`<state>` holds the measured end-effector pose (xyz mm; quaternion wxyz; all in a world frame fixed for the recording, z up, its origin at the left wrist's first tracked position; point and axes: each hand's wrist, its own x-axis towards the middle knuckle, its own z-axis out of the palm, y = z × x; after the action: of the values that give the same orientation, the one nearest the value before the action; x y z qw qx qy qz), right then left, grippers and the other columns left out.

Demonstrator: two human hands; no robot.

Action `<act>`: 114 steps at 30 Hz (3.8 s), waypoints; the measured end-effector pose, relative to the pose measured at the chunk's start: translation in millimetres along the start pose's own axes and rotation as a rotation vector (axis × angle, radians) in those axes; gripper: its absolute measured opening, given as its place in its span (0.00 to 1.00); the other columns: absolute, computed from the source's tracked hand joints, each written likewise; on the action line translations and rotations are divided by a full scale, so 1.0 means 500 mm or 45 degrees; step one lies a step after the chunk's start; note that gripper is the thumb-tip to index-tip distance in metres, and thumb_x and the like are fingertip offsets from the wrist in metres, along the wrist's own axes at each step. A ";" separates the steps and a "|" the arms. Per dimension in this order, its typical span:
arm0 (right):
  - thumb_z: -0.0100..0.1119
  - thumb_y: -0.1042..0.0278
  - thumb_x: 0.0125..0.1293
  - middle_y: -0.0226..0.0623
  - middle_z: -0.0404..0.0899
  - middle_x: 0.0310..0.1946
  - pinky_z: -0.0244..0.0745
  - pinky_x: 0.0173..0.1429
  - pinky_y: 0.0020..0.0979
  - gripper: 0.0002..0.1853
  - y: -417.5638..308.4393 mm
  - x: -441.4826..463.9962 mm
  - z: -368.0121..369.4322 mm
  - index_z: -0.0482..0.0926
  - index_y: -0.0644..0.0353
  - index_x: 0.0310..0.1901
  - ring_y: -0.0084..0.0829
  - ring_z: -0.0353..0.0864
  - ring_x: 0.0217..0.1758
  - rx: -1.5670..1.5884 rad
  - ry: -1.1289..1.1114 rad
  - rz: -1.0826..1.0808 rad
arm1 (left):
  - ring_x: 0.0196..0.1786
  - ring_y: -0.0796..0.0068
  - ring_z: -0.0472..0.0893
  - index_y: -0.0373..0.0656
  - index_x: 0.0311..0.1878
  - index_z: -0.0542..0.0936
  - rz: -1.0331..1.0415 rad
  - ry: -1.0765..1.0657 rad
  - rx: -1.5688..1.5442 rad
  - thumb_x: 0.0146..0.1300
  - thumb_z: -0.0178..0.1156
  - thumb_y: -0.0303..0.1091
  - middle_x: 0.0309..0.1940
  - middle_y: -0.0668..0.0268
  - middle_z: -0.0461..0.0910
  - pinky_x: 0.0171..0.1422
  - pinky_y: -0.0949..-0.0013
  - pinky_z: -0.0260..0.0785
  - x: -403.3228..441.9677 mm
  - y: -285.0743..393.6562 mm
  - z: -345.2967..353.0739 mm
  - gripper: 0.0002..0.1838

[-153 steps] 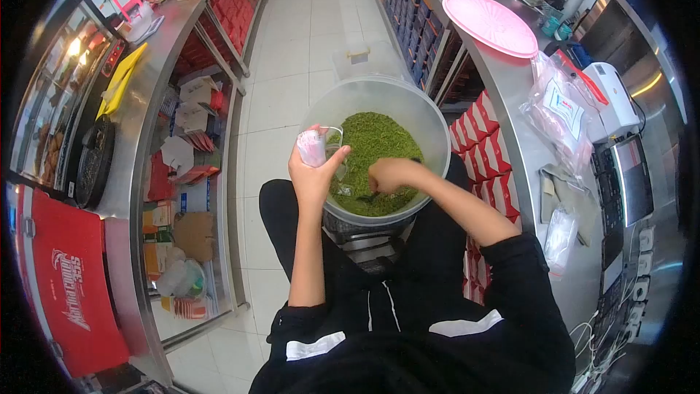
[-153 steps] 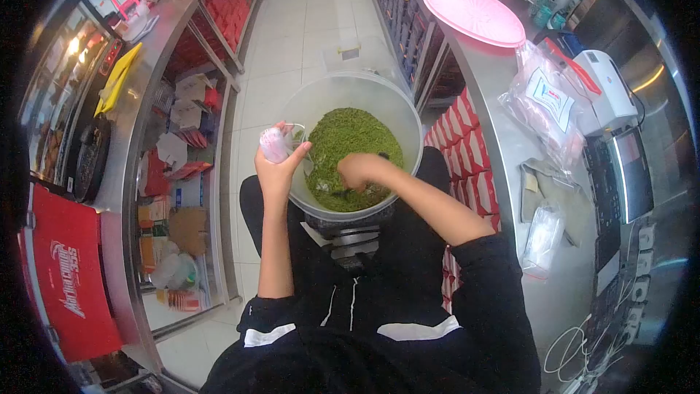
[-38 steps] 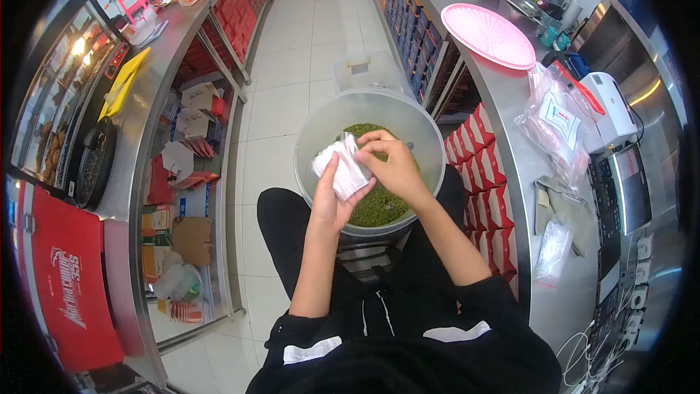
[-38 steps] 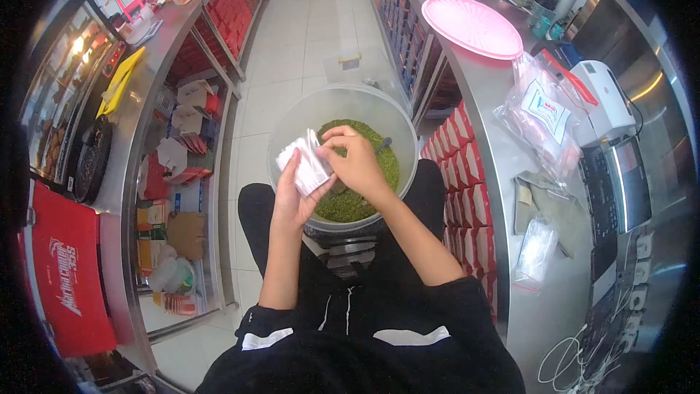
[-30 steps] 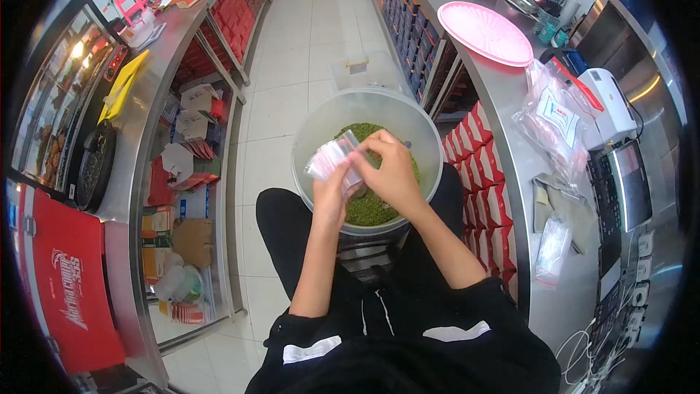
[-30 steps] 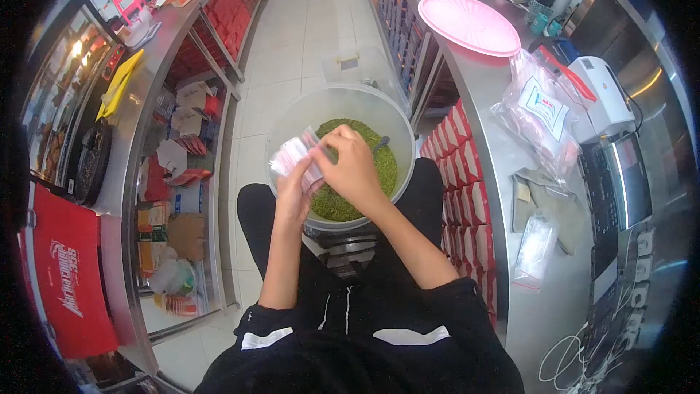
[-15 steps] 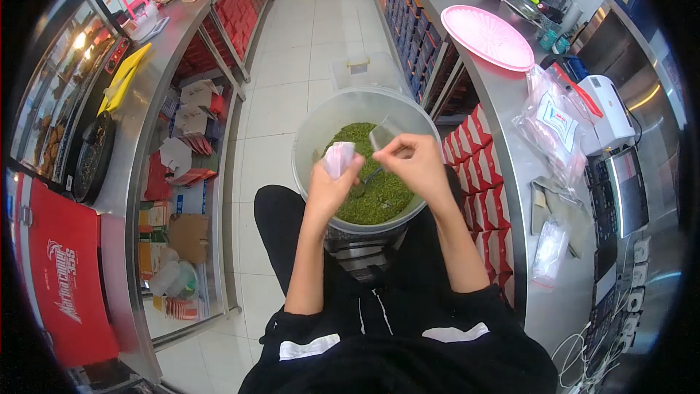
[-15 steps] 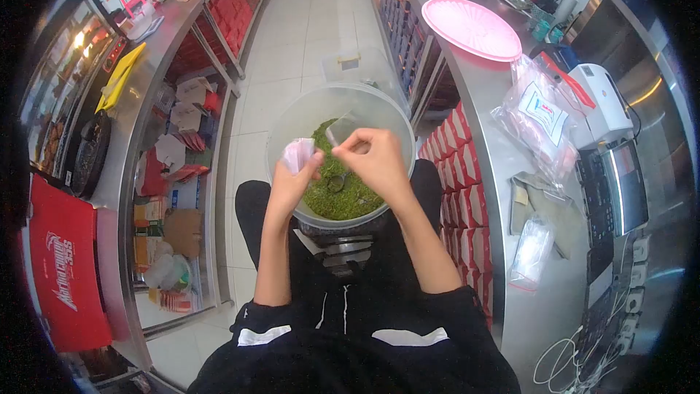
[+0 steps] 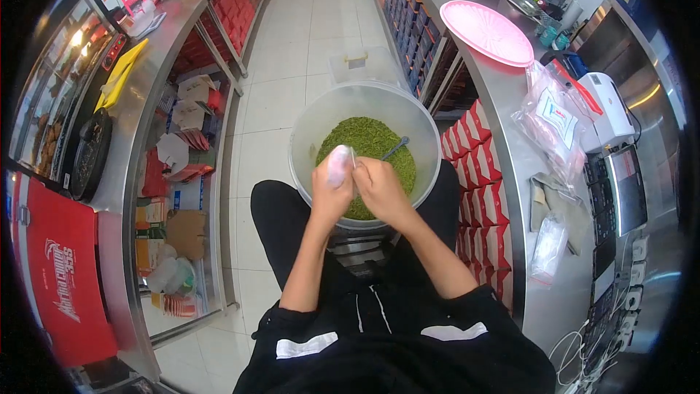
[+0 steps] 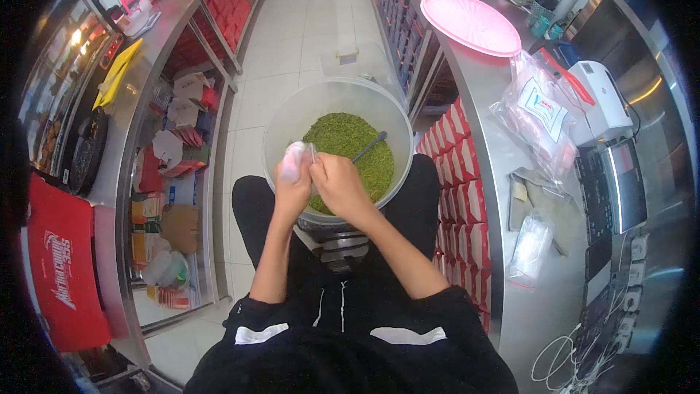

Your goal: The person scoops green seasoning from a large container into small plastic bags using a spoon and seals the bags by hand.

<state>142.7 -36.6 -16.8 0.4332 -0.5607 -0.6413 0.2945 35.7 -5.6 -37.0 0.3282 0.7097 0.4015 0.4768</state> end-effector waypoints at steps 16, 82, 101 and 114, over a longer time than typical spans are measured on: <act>0.54 0.78 0.48 0.30 0.67 0.14 0.60 0.23 0.25 0.08 -0.014 0.014 -0.051 0.65 0.61 0.26 0.21 0.67 0.18 0.123 0.020 0.228 | 0.41 0.60 0.76 0.38 0.37 0.73 -0.094 -0.256 0.025 0.43 0.58 0.24 0.37 0.58 0.75 0.46 0.67 0.67 0.025 0.057 -0.092 0.14; 0.49 0.70 0.63 0.21 0.69 0.19 0.51 0.19 0.16 0.16 0.140 0.071 -0.167 0.73 0.61 0.53 0.10 0.59 0.17 0.357 -0.433 0.659 | 0.49 0.75 0.73 0.34 0.54 0.69 -0.310 0.203 -0.482 0.41 0.71 0.26 0.46 0.62 0.75 0.50 0.72 0.67 0.035 -0.008 -0.081 0.34; 0.47 0.84 0.54 0.48 0.70 0.30 0.66 0.37 0.37 0.22 -0.017 -0.014 -0.119 0.74 0.57 0.51 0.43 0.72 0.33 -0.603 0.259 -0.212 | 0.38 0.79 0.76 0.34 0.45 0.76 -0.491 0.009 -0.081 0.38 0.74 0.33 0.37 0.63 0.79 0.43 0.74 0.69 0.069 -0.025 -0.007 0.29; 0.58 0.74 0.54 0.43 0.72 0.45 0.72 0.43 0.30 0.07 0.037 0.052 -0.055 0.78 0.63 0.36 0.36 0.74 0.43 -0.161 0.092 -0.149 | 0.46 0.74 0.76 0.34 0.51 0.73 -0.121 0.131 -0.044 0.43 0.68 0.27 0.45 0.60 0.77 0.52 0.72 0.67 0.042 -0.003 0.002 0.28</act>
<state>175.9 -10.8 -14.5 0.4362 -0.5588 -0.6743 0.2070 40.9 13.6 -29.6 0.3417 0.6586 0.4430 0.5033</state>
